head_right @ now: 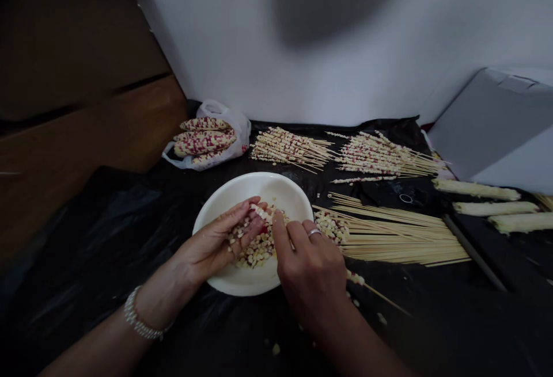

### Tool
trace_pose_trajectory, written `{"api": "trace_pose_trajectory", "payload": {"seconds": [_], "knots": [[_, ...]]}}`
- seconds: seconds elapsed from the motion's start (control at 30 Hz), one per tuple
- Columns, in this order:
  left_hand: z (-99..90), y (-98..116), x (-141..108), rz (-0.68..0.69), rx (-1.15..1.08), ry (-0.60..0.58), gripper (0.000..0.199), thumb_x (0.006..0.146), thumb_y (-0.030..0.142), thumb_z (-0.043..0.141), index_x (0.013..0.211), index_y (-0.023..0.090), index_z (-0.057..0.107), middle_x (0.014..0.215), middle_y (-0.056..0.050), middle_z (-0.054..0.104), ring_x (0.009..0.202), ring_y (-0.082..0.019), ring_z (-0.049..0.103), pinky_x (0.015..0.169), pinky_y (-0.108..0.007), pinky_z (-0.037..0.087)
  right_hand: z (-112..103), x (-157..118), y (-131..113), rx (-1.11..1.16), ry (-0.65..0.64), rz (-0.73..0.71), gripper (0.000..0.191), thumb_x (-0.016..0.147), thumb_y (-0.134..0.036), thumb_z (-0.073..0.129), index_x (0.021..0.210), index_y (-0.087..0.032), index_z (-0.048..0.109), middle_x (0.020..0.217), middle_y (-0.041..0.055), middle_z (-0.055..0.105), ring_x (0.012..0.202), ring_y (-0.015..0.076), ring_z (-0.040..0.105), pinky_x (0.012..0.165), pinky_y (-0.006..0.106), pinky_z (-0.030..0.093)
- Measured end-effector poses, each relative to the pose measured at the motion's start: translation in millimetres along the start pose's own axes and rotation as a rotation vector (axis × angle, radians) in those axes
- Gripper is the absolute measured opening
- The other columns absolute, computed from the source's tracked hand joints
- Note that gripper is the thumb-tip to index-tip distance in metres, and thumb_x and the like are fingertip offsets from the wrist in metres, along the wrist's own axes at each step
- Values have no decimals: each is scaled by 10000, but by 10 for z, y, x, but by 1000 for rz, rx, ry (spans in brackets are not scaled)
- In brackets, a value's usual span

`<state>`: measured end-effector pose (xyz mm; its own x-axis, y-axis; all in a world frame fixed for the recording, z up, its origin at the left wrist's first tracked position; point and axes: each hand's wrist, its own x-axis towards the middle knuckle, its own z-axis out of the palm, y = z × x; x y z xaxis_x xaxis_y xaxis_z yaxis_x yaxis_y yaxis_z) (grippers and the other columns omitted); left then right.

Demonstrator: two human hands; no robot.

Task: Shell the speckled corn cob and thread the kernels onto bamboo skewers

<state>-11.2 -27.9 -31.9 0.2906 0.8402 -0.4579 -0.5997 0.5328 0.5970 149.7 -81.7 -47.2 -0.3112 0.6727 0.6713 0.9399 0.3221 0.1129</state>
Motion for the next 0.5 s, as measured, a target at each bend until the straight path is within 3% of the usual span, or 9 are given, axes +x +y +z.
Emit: {"api": "trace_pose_trajectory", "payload": {"seconds": [0.2, 0.37, 0.5], "knots": [[45, -10, -40, 12, 3, -9, 199, 802, 65, 595, 970, 106, 692, 988, -104, 706, 865, -149, 683, 814, -242, 560, 10, 16, -21, 18, -41, -5, 354, 866, -123, 495, 1211, -141, 577, 751, 31, 632, 705, 148, 526, 621, 276, 362], [47, 80, -11, 48, -130, 87, 219, 803, 40, 584, 981, 117, 688, 979, -83, 704, 851, -128, 683, 801, -203, 559, -66, 31, 27, -44, -79, 2, 450, 821, -156, 573, 1269, -154, 528, 983, 61, 668, 833, 198, 573, 704, 307, 403], [37, 176, 7, 100, -177, 130, 171, 826, 58, 560, 934, 105, 685, 949, -69, 694, 821, -111, 679, 775, -182, 558, -203, 29, 255, -84, -161, 107, 346, 838, -294, 566, 1171, -203, 593, 933, 39, 688, 750, 203, 608, 590, 304, 397]]}}
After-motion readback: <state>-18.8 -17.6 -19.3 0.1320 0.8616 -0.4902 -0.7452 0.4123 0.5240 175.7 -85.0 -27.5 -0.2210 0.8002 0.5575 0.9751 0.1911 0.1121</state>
